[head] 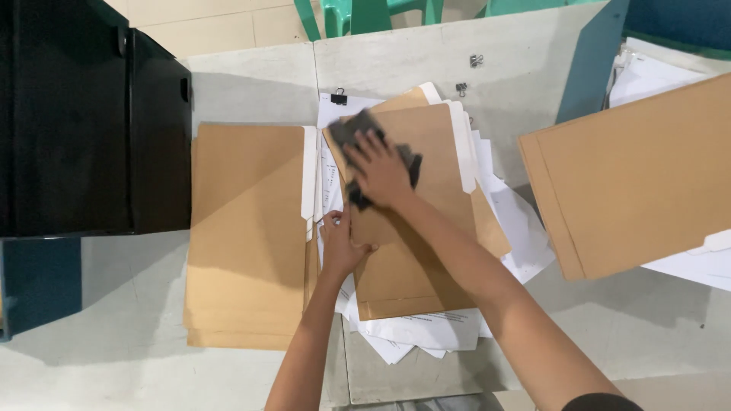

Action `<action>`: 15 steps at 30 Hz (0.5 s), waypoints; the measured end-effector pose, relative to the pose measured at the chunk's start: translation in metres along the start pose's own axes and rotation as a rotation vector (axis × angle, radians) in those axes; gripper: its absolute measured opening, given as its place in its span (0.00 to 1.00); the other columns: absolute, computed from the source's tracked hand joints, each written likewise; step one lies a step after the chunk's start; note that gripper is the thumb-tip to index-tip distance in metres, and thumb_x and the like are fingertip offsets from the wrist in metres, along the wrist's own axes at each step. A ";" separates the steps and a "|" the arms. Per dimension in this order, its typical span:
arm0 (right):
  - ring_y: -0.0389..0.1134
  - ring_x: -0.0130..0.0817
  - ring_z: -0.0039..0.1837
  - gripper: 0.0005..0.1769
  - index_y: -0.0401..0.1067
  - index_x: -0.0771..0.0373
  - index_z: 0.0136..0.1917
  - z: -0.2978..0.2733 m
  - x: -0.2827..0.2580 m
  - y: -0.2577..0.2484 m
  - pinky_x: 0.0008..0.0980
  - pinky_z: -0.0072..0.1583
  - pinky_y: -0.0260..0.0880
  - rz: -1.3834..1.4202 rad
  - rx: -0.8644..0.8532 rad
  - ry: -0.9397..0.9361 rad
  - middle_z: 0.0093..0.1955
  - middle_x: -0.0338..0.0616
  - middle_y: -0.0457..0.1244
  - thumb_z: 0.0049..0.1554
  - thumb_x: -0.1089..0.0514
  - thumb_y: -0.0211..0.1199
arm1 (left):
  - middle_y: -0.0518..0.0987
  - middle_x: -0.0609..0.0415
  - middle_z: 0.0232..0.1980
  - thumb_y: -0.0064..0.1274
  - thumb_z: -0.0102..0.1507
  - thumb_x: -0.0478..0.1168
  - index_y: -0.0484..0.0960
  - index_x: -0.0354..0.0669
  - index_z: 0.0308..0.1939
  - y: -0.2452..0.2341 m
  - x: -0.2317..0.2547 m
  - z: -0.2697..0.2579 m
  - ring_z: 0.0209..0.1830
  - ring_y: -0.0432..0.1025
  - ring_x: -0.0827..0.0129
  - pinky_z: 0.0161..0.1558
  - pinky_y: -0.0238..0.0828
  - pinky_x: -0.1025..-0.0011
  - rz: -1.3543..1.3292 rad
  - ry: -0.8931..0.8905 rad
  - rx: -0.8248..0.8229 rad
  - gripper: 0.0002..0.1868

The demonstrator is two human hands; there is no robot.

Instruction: The person wipes the surface of brown file folders with a dark cloth. They handle the folders one at a time, moving them from a stack on the table to a blue bin on the left side.

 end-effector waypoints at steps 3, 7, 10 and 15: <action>0.49 0.51 0.83 0.29 0.65 0.49 0.75 -0.061 -0.044 -0.026 0.59 0.79 0.44 0.063 -0.011 -0.093 0.82 0.49 0.52 0.63 0.43 0.57 | 0.62 0.41 0.62 0.79 0.38 0.46 0.57 0.47 0.77 -0.004 0.004 0.000 0.58 0.59 0.45 0.61 0.60 0.53 0.017 0.055 0.020 0.67; 0.52 0.55 0.81 0.31 0.67 0.51 0.74 -0.130 -0.014 -0.078 0.59 0.77 0.46 0.137 0.031 -0.012 0.80 0.54 0.53 0.60 0.43 0.58 | 0.62 0.41 0.62 0.77 0.41 0.44 0.58 0.48 0.79 -0.003 0.006 0.000 0.57 0.61 0.45 0.62 0.61 0.52 0.048 0.040 0.030 0.64; 0.50 0.59 0.81 0.31 0.63 0.53 0.77 -0.152 0.055 -0.083 0.60 0.78 0.47 0.060 0.066 0.176 0.81 0.58 0.52 0.64 0.42 0.56 | 0.61 0.40 0.61 0.78 0.38 0.43 0.57 0.51 0.78 -0.005 0.008 -0.002 0.56 0.60 0.44 0.61 0.61 0.51 0.034 -0.047 -0.023 0.66; 0.47 0.65 0.81 0.34 0.56 0.55 0.82 -0.107 0.127 -0.055 0.63 0.76 0.44 -0.018 0.024 0.422 0.82 0.63 0.48 0.68 0.43 0.51 | 0.60 0.40 0.64 0.78 0.40 0.45 0.58 0.54 0.77 -0.003 0.009 -0.001 0.58 0.60 0.42 0.60 0.64 0.50 0.083 -0.077 -0.032 0.64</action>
Point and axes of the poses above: each hand's wrist, its own z-axis towards the middle knuckle, its own y-axis out of the palm, x = y × z, the point moved 9 cm from there along z, towards the middle knuckle
